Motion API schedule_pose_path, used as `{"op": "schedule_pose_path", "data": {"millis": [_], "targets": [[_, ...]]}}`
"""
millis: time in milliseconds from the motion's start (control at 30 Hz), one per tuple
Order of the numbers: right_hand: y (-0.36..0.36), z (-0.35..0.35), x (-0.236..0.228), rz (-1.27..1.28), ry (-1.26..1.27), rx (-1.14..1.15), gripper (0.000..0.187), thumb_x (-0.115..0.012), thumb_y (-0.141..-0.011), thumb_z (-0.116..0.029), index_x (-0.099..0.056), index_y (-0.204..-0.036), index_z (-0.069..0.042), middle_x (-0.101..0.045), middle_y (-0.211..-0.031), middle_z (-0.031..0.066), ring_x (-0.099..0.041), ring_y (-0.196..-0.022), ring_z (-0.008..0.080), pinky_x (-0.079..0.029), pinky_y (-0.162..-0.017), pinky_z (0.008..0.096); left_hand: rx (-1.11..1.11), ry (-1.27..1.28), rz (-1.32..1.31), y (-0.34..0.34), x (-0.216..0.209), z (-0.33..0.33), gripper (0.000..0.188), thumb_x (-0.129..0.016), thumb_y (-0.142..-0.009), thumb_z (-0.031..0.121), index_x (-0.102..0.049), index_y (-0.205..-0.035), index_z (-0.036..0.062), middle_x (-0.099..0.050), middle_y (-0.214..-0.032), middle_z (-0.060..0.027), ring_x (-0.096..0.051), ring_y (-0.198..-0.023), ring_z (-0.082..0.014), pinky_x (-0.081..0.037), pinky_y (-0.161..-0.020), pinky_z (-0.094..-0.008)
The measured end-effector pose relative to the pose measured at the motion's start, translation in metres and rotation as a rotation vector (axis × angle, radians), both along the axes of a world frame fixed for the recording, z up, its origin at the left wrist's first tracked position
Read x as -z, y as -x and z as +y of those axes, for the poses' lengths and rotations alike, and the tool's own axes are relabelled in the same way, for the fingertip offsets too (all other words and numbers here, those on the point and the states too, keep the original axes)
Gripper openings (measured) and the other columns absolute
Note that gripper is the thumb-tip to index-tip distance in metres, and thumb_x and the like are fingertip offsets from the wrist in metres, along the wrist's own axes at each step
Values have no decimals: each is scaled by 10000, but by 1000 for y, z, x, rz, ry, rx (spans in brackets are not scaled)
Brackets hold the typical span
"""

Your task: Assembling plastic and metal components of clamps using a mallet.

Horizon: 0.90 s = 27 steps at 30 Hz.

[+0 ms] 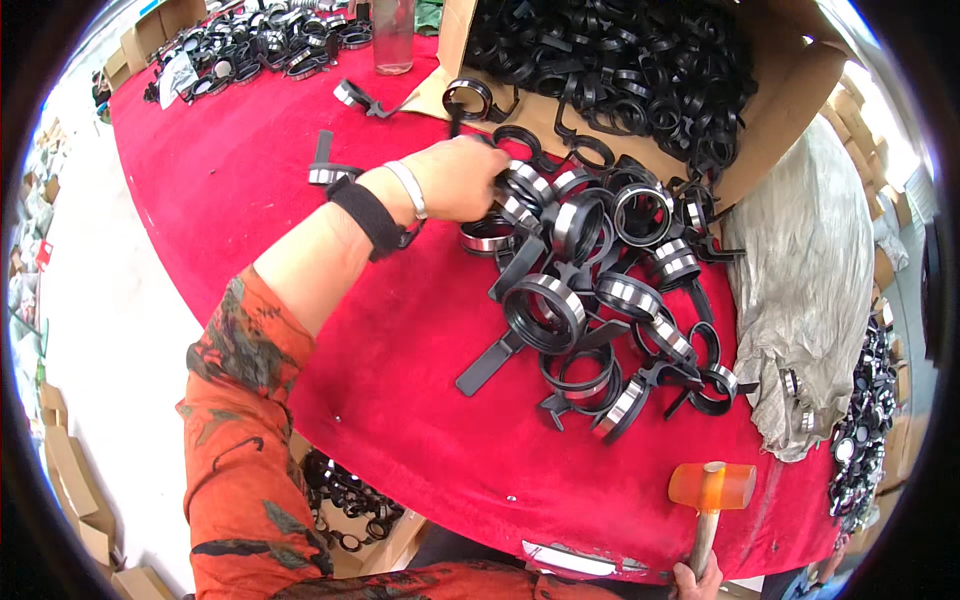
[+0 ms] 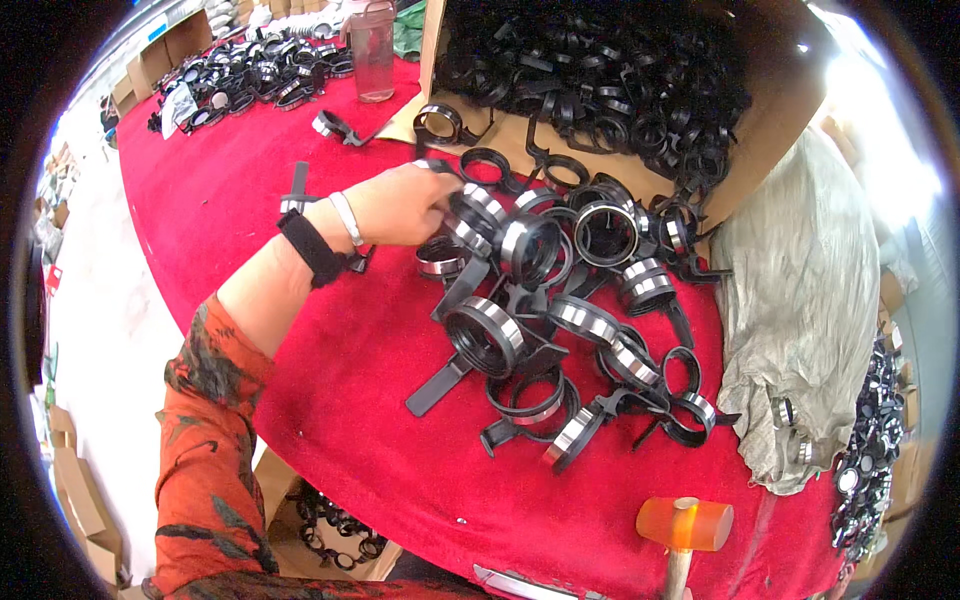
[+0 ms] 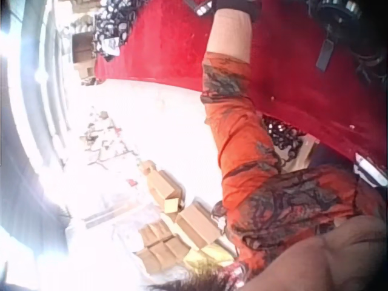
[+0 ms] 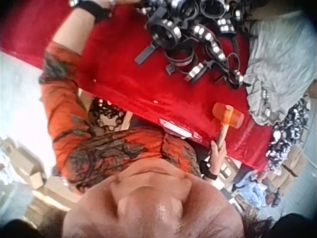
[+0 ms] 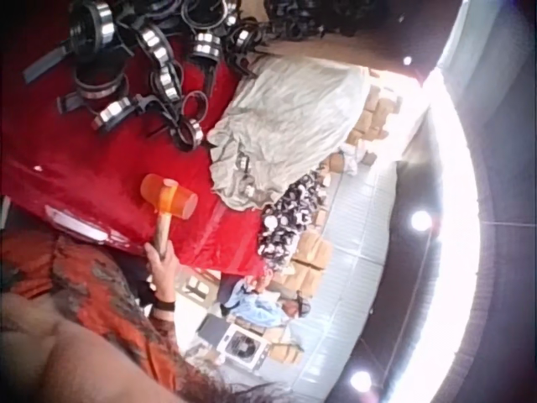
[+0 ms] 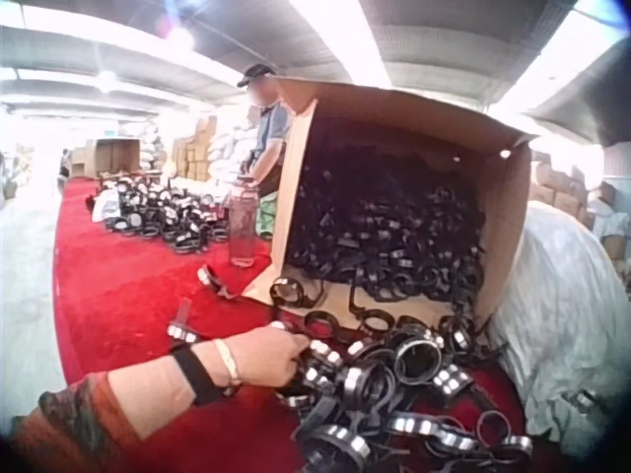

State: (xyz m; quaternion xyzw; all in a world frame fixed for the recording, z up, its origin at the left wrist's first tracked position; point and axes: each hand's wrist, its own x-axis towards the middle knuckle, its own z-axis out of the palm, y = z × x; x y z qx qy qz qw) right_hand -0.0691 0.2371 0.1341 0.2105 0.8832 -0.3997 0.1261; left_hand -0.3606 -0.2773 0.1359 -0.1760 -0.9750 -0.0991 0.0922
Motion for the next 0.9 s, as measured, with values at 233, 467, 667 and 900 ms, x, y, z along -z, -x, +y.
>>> {"op": "schedule_pose_path", "data": {"millis": [233,467,667,900], "targets": [[0,-2,3,-7,-93,-12,195,-659,-870,-163,-566,-957,-15,-517,-646,8,-453,-492,89,-353,-452,242,-525,25,466,61,13,-120,490,-600,-827,421,-564,-1195,98,-573,-1211,-150,-515,-1159,-369,-434,-968,-443],[7,-10,-5,-47,-15,51,224,-669,-850,-191,-570,-954,-19,-523,-646,16,-467,-504,100,-368,-468,256,-893,102,-143,47,45,-143,795,-609,-783,560,-428,-1380,67,-458,-1358,-253,-461,-1239,-404,-379,-1038,-451],[8,-3,-6,-69,-32,31,263,-663,-853,-204,-580,-1003,-5,-544,-658,26,-469,-506,104,-371,-471,256,-597,223,-95,52,24,-57,348,-642,-770,271,-665,-1019,29,-660,-953,-245,-643,-922,-376,-507,-826,-456],[4,4,-5,-75,16,49,263,-657,-860,-206,-576,-1011,-8,-535,-648,20,-469,-508,98,-370,-467,255,-81,-723,-332,84,-11,-40,205,-477,-863,98,-637,-969,29,-685,-824,-116,-649,-636,-177,-514,-412,-289]]}}
